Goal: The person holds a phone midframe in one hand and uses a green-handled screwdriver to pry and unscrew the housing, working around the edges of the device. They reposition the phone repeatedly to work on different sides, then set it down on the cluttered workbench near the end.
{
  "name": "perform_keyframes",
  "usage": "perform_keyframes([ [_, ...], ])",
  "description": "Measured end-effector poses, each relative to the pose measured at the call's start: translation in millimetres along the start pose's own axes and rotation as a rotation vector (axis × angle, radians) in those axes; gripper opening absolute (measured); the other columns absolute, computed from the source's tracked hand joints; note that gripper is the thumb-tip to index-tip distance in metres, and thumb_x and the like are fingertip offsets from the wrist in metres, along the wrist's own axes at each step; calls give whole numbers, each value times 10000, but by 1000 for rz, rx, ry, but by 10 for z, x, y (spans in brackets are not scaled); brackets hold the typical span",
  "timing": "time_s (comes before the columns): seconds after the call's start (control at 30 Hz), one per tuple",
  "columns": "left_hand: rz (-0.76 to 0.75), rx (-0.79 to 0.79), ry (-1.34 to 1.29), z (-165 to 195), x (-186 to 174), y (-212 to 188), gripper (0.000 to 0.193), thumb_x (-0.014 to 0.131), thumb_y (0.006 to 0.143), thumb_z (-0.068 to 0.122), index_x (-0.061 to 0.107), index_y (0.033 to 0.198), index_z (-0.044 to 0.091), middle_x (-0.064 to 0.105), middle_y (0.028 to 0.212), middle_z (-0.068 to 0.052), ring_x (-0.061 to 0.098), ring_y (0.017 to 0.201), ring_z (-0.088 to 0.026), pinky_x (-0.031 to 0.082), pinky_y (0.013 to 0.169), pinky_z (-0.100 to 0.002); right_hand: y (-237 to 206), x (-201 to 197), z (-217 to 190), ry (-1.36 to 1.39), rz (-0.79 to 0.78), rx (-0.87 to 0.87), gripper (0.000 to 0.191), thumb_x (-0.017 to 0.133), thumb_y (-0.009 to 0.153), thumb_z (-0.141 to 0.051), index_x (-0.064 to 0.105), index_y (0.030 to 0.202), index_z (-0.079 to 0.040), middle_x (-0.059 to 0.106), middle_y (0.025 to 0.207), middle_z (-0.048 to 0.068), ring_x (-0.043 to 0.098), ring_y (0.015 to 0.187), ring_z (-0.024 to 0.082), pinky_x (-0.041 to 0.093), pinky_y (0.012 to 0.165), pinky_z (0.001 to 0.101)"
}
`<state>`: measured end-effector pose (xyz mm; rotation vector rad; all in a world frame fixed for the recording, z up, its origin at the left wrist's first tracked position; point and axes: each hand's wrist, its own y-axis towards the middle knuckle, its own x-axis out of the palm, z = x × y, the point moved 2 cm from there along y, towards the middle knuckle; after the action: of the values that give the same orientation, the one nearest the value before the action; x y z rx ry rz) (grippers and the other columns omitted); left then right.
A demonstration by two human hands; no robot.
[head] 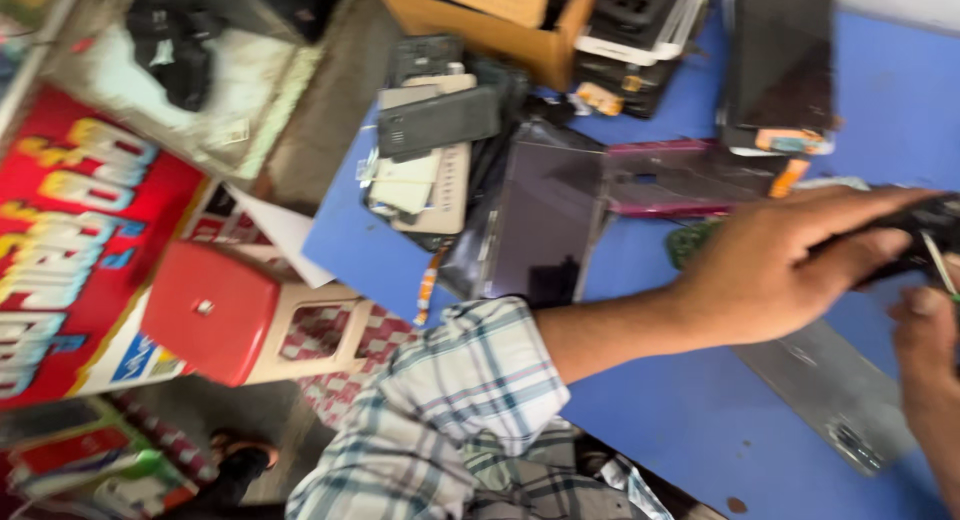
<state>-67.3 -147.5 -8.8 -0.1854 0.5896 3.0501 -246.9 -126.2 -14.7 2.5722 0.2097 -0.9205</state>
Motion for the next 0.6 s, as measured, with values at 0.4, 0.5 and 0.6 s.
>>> perform_keyframes([
  [0.4, 91, 71, 62, -285, 4, -198, 98, 573, 1006, 182, 553, 972, 92, 573, 809, -37, 601, 671, -184, 488, 639, -329, -51, 387, -94, -102, -60, -51, 200, 703, 1061, -50, 648, 1239, 25, 691, 1003, 132, 704, 851, 220, 553, 782, 303],
  [0.5, 68, 49, 127, -330, 0, -203, 116, 588, 985, 174, 536, 939, 81, 559, 756, -37, 567, 640, -178, 470, 613, -346, -24, 514, -168, -110, -61, -62, 197, 714, 1059, -48, 654, 1233, 25, 696, 1004, 136, 707, 854, 230, 556, 787, 311],
  [0.6, 81, 48, 120, -296, -30, -226, 117, 586, 974, 173, 534, 942, 73, 567, 766, -45, 567, 652, -178, 471, 615, -347, -74, 522, -169, -116, -58, -76, 194, 724, 1057, -46, 660, 1227, 25, 701, 1004, 139, 710, 857, 240, 558, 793, 319],
])
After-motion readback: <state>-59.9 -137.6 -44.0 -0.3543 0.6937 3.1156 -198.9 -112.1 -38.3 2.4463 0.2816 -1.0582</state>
